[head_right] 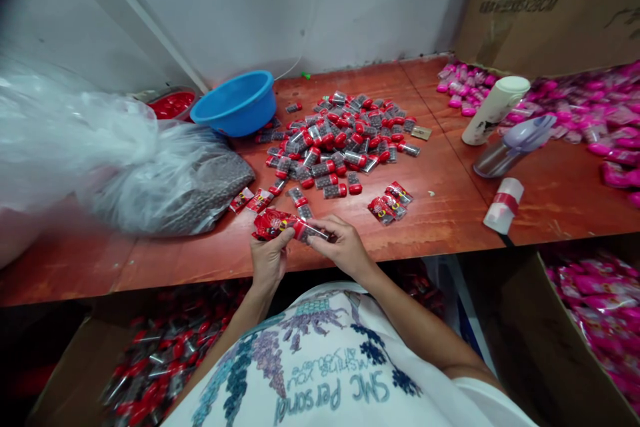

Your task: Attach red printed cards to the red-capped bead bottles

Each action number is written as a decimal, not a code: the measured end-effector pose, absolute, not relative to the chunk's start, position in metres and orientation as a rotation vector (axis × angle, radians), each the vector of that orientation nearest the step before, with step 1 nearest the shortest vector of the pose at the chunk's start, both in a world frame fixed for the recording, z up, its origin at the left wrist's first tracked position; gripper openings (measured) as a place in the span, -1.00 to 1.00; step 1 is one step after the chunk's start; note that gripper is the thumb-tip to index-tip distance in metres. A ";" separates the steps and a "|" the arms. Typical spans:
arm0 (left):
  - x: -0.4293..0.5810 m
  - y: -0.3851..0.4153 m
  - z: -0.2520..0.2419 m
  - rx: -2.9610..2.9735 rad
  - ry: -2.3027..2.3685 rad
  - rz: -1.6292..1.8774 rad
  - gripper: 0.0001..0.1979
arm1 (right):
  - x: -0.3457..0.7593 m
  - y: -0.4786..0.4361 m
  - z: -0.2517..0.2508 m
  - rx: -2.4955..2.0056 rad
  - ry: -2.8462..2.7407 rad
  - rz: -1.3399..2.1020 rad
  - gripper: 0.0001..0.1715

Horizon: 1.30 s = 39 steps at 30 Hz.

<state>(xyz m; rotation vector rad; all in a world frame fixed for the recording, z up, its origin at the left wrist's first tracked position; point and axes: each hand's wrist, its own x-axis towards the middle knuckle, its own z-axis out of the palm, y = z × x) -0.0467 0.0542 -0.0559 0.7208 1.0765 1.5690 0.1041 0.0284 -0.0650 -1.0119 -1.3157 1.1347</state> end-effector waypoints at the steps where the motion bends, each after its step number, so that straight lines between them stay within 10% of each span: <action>1: -0.046 0.054 -0.055 0.725 1.069 1.565 -0.51 | 0.105 0.029 -0.065 -1.008 -1.322 1.123 -0.65; 39: -0.050 0.052 -0.054 0.780 1.099 1.297 -0.62 | 0.086 0.020 -0.090 -1.104 -1.310 0.966 -0.57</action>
